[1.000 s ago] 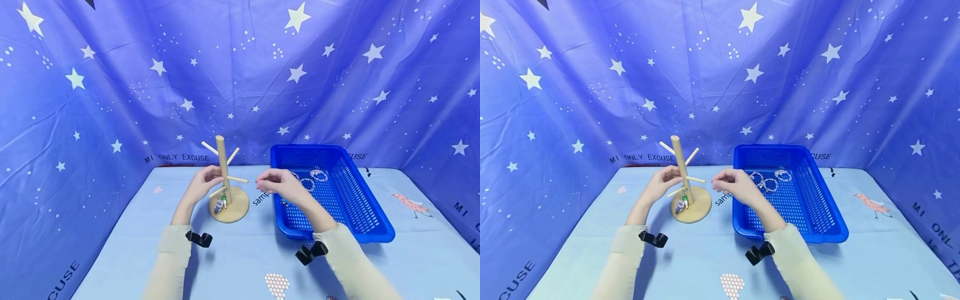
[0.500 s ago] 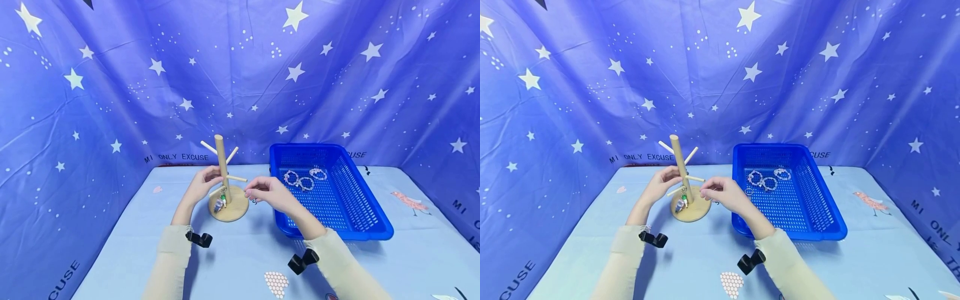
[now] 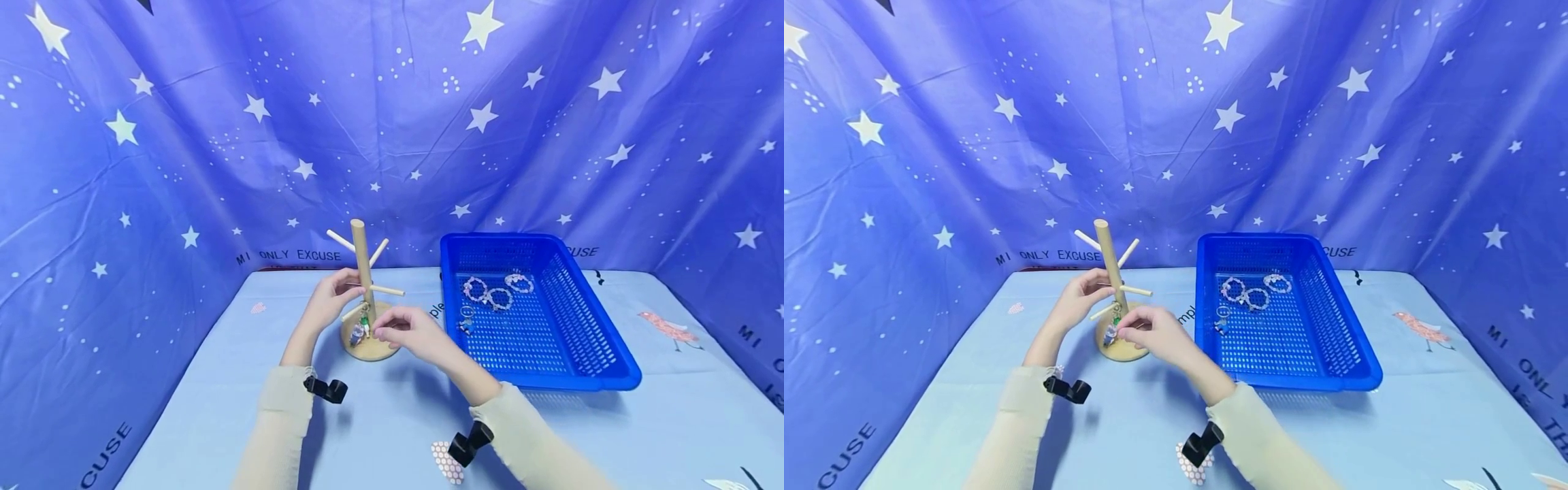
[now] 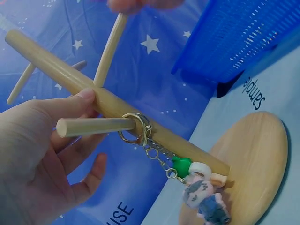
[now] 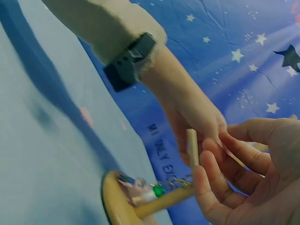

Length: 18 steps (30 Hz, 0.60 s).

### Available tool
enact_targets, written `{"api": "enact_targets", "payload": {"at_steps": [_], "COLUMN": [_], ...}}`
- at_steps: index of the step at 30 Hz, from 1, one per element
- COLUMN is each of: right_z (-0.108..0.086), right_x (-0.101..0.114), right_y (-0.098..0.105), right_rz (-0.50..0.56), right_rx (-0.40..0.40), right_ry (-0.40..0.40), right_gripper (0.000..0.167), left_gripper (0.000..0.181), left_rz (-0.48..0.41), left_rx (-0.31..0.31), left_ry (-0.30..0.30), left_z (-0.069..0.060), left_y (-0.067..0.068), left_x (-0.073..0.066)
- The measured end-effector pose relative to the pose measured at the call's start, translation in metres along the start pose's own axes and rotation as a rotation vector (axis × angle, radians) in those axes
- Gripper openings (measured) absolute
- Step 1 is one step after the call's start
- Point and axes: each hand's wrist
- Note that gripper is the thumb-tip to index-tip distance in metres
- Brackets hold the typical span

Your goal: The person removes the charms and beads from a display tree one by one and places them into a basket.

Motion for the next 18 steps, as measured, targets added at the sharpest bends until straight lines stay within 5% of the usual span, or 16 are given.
{"api": "enact_targets", "payload": {"at_steps": [18], "right_z": [0.017], "right_x": [-0.028], "right_y": [-0.042], "right_rz": [0.029], "right_rx": [-0.364], "right_ry": [-0.085], "right_gripper": [0.021], "left_gripper": [0.026], "left_rz": [0.047], "left_rx": [-0.033], "left_ry": [-0.025], "left_z": [-0.006], "left_y": [0.002], "left_x": [-0.008]}}
Point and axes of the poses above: each hand's wrist, its own z-axis towards the middle knuckle, its own y-axis out of the back of the hand, x = y × z, and after that the axes turned 3 degrees about y, right-handed
